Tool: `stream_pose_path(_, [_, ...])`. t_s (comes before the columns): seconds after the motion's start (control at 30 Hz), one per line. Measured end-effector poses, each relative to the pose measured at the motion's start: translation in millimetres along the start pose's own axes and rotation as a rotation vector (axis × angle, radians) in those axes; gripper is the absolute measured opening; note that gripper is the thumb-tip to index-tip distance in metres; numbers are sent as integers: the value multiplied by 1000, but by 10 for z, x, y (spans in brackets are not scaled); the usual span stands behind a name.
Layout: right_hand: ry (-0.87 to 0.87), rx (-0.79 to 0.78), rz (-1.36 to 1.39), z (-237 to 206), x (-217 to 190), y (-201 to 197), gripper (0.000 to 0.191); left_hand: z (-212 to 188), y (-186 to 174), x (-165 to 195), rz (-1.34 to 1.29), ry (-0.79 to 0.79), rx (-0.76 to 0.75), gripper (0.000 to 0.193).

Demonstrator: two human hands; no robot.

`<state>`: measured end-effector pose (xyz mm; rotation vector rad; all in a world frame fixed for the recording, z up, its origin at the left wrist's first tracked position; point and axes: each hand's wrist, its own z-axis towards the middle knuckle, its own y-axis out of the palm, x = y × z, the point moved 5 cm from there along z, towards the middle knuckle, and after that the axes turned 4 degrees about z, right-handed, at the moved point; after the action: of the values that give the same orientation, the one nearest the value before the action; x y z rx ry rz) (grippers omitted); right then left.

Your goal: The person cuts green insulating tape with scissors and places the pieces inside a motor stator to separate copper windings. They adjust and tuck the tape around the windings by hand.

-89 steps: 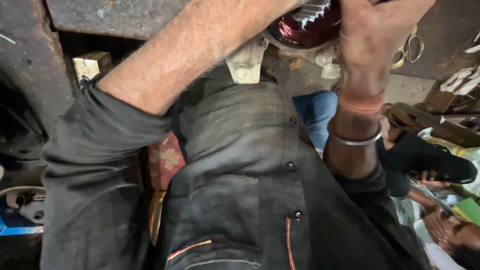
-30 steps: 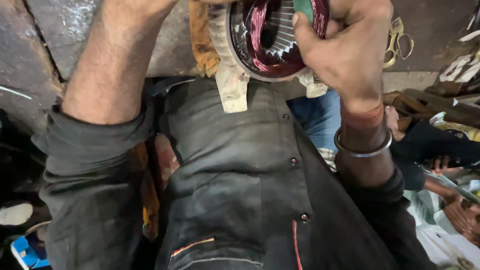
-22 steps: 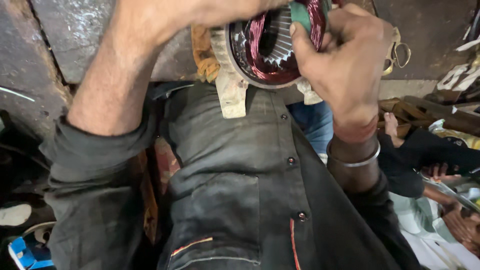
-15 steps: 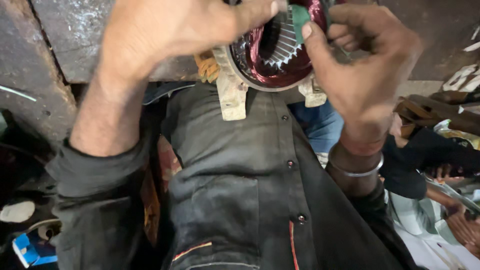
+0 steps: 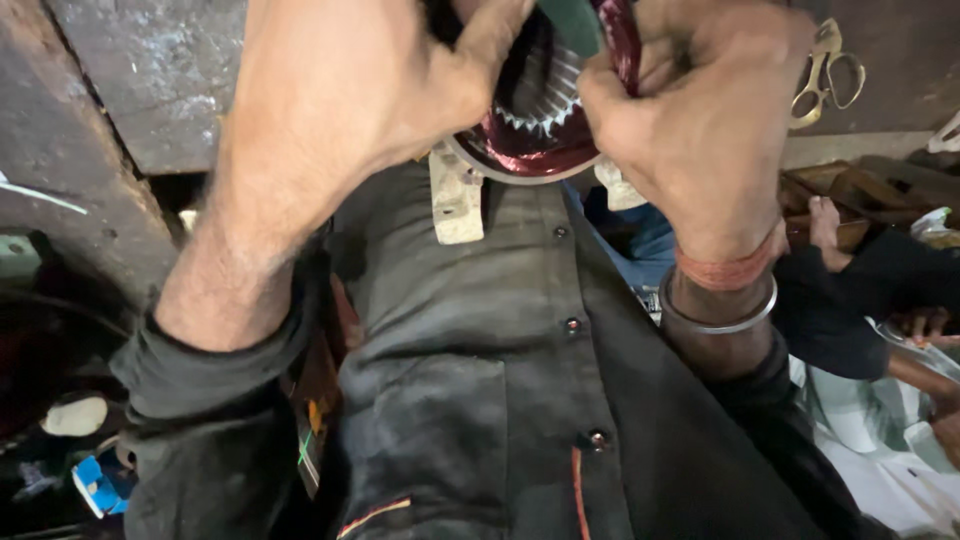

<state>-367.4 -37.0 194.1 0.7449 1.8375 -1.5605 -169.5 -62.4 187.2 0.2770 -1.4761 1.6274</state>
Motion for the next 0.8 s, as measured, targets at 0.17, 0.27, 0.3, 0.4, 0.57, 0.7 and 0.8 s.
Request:
stream_pose_path(0.17, [-134,-13,10,37,39,-19,22,-61,5,-32,-94,-75,42,13])
stream_pose_path(0.27, [-181,-8,-64,27,74,-9,30,-124,-22,-60,-161,-97,15,14])
stream_pose_path(0.3, [-192,1,-70,18,92,-14,30,-137,-42,-55,-251,-87,20,12])
stream_pose_path(0.4, [-160,56,107,-64,200,-16,21,-215,-42,-17,-359,-239,30,12])
stream_pose_path(0.57, [-130,124,456,-148,496,5,16,-464,47,107,-486,-537,29,24])
stream_pose_path(0.7, [-222,240,399,-198,539,-10,22,-504,183,140,-508,-598,-33,21])
stream_pose_path(0.8, [-331,368,156,-247,454,-31,27,-418,126,191,-394,-587,-109,18])
